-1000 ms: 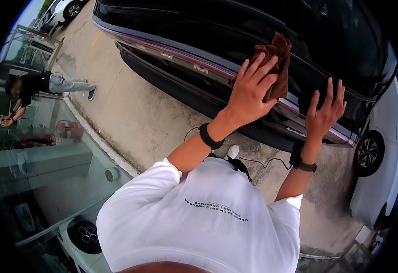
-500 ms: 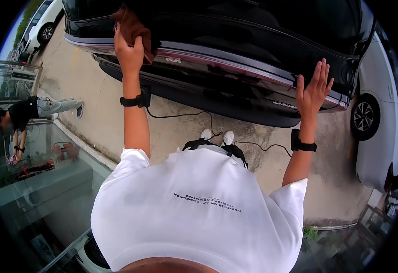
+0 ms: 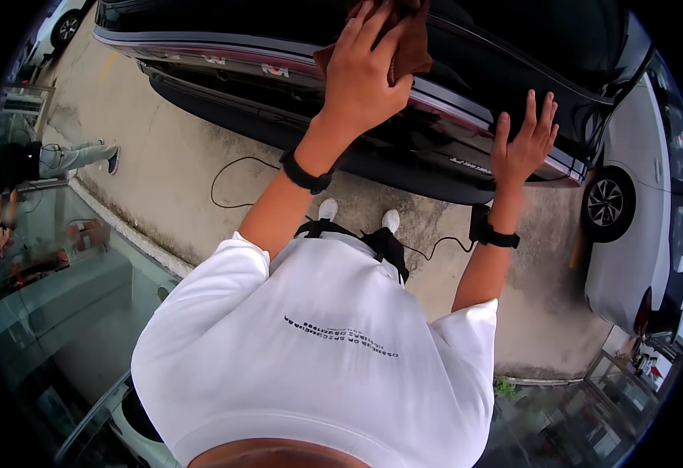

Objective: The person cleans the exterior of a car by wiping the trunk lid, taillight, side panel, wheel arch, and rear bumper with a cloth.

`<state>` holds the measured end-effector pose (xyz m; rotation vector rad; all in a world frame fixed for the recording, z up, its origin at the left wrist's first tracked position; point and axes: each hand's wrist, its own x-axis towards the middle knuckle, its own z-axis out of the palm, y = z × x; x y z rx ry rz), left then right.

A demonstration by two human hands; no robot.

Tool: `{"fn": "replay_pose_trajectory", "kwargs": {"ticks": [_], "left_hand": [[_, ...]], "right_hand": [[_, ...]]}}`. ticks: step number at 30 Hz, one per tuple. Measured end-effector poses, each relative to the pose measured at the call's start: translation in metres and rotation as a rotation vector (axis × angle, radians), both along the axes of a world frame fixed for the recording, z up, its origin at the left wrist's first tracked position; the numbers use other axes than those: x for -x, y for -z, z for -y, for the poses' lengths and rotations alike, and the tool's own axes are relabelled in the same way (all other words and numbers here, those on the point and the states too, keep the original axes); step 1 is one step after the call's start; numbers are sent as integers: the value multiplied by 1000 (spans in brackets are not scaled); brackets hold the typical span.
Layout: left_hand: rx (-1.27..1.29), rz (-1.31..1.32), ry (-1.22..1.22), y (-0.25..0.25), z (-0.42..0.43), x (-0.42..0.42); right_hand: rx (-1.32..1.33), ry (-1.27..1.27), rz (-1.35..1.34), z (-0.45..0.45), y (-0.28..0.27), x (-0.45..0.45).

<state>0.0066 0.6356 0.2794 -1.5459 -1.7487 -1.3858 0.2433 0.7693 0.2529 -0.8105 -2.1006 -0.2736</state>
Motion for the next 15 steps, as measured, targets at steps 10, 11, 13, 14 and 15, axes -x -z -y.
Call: {"fn": "replay_pose_trajectory", "kwargs": {"ticks": [10, 11, 13, 14, 15], "left_hand": [[100, -38, 59, -5, -94, -152], [134, -54, 47, -4, -105, -168], [154, -59, 83, -2, -129, -201], [148, -64, 104, 0, -142, -217], [151, -66, 129, 2, -151, -234]], "right_hand": [[309, -469, -215, 44, 39, -84], [343, -452, -267, 34, 48, -104], [394, -424, -314, 21, 64, -149], [463, -353, -328, 14, 71, -171], [540, -275, -343, 10, 74, -191]]}}
